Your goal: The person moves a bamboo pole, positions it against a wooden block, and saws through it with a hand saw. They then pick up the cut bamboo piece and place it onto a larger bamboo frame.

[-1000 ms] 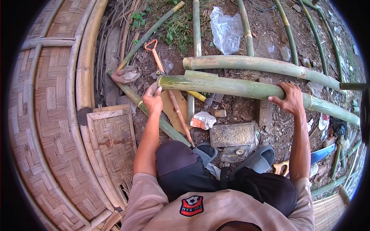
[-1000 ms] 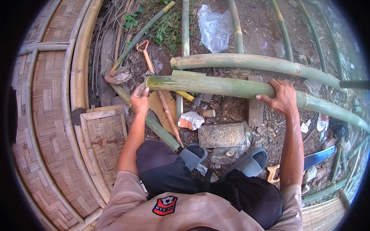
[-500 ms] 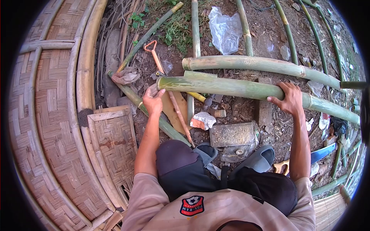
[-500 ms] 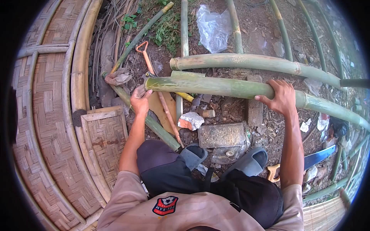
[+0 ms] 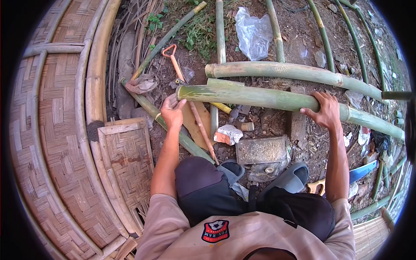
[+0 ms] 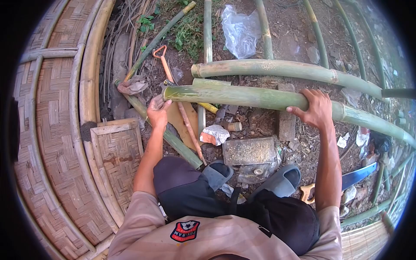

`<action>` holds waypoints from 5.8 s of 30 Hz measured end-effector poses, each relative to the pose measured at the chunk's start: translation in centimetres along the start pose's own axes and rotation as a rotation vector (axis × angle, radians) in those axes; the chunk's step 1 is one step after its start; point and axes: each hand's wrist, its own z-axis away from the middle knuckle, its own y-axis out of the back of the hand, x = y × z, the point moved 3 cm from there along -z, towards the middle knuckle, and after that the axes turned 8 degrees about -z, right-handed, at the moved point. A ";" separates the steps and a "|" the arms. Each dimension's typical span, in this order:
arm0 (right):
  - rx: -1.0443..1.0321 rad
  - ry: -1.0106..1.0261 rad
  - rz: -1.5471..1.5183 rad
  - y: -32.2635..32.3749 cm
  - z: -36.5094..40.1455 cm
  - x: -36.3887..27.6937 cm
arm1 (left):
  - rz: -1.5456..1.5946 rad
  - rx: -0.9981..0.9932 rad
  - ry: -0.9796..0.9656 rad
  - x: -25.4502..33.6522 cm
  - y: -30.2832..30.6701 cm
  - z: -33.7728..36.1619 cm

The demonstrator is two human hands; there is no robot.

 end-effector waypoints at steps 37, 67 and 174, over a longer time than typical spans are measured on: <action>0.226 0.095 0.134 2.1 2.0 3.2 | -1.054 -0.420 -0.843 6.5 -8.4 -3.0; -0.081 -0.048 0.128 0.2 3.8 4.8 | -1.080 -0.553 -0.713 6.7 -6.0 2.0; -0.058 -0.104 0.132 -0.1 4.2 4.7 | -1.101 -0.559 -0.727 6.7 -6.0 2.1</action>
